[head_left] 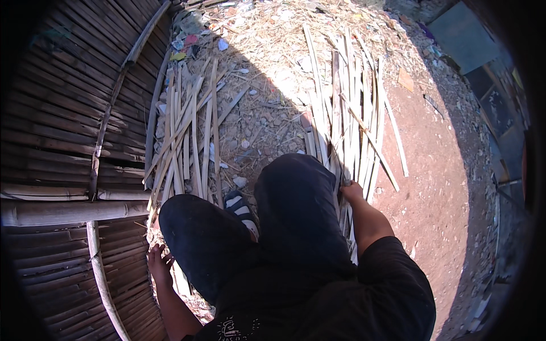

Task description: The person holds a bamboo strip with one hand while using a large blade in the other hand to shave and smooth the surface of the wood. The person picks up different strips from a pile on the ground and shaves them individually.

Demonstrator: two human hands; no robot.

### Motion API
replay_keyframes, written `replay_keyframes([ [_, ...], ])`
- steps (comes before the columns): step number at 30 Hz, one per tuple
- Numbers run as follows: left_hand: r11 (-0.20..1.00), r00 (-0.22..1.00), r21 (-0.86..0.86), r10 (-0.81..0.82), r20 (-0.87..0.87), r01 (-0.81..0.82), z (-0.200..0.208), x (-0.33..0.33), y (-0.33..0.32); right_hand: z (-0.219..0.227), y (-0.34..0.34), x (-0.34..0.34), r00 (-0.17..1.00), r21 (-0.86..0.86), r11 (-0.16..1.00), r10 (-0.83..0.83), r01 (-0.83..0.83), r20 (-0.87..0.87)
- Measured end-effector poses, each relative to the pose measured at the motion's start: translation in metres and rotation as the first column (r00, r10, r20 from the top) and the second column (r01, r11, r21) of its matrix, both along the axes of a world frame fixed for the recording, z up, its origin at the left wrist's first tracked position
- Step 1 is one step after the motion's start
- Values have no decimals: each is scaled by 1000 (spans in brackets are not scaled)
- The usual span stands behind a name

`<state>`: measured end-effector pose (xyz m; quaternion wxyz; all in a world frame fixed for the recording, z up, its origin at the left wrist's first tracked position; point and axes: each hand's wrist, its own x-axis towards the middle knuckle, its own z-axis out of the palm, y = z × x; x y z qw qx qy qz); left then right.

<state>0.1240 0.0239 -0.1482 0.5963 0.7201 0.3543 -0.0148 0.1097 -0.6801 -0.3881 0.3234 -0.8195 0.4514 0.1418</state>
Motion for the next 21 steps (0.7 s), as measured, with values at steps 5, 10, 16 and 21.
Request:
replay_keyframes([
  [5, 1000, 1000, -12, 11, 13, -11, 1, 1, -1, 7, 7, -11, 998, -107, 993, 54, -51, 23],
  [10, 999, 998, 2, 42, 44, -42, 1, -6, 3, 36, 23, -27, 964, -175, 982, 111, -69, 243],
  [16, 998, 991, 65, -11, 134, 2, 8, 9, -1, 56, -11, -49, 828, -44, 993, -64, 107, 557],
  [21, 998, 964, 56, -26, 266, 12, 16, 20, -12, 105, -31, -41, 618, 420, 900, -394, 112, 680],
])
